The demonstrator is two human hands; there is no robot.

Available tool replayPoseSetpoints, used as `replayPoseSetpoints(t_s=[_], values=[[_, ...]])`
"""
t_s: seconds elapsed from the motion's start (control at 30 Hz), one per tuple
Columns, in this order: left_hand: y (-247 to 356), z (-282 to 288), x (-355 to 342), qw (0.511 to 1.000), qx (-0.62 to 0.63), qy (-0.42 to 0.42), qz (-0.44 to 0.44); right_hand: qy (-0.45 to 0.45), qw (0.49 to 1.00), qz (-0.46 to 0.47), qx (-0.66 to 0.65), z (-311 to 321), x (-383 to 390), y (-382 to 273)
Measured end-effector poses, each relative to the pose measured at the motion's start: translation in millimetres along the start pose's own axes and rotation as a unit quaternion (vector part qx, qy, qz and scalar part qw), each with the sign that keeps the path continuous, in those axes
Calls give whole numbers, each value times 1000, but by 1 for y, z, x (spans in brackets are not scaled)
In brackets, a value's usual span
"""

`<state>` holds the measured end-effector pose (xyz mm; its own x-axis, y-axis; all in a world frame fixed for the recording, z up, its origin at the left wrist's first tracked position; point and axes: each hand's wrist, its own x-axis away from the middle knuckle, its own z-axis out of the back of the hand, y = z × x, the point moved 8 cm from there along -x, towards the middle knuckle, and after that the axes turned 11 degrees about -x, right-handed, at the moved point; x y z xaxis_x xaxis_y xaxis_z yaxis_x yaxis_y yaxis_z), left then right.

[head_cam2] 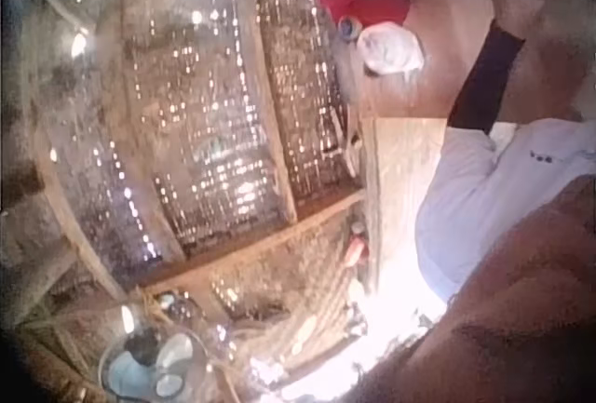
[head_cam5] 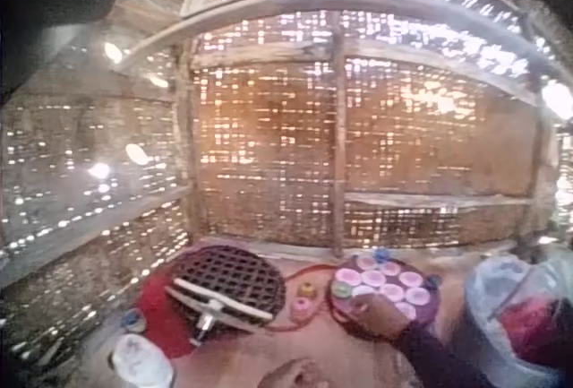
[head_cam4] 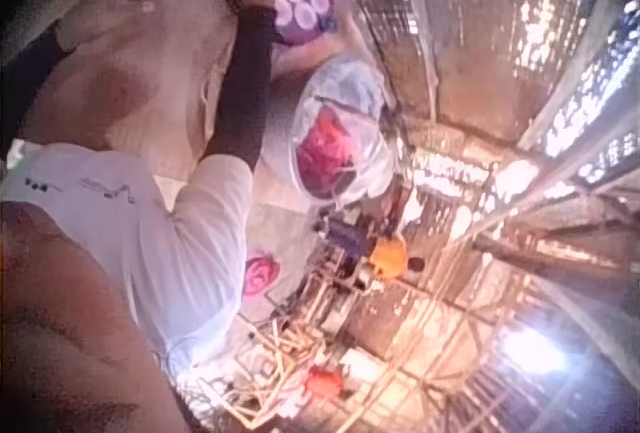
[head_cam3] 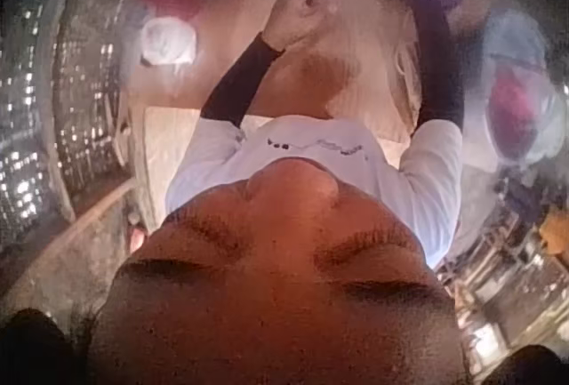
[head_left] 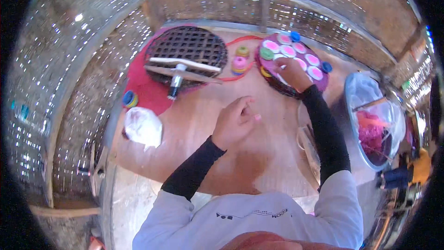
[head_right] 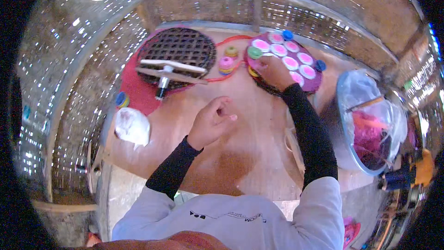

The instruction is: The person prepares decorative food items by applying white and pink paste to a wooden base and circular molds using a spatula.

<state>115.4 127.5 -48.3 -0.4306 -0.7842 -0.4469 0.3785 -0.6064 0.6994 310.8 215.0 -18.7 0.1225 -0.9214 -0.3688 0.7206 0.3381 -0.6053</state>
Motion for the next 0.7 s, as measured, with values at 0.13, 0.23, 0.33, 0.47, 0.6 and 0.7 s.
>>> replayPoseSetpoints(t_s=[0.13,0.23,0.33,0.47,0.6,0.7], values=[[-74,59,8,990,-15,136,41,-118,986,20,-118,-101,-28,-59],[-92,144,0,966,-132,167,145,-23,988,155,0,-144,-43,-80],[-140,209,-2,946,-190,208,157,56,963,228,129,-177,-49,-114],[-172,241,-27,881,-406,123,209,47,976,117,179,-200,-64,-96],[-229,236,-34,818,-508,13,268,78,990,91,69,-154,-38,-88],[-266,219,-33,825,-487,-44,285,65,995,-5,81,-80,2,-98]])
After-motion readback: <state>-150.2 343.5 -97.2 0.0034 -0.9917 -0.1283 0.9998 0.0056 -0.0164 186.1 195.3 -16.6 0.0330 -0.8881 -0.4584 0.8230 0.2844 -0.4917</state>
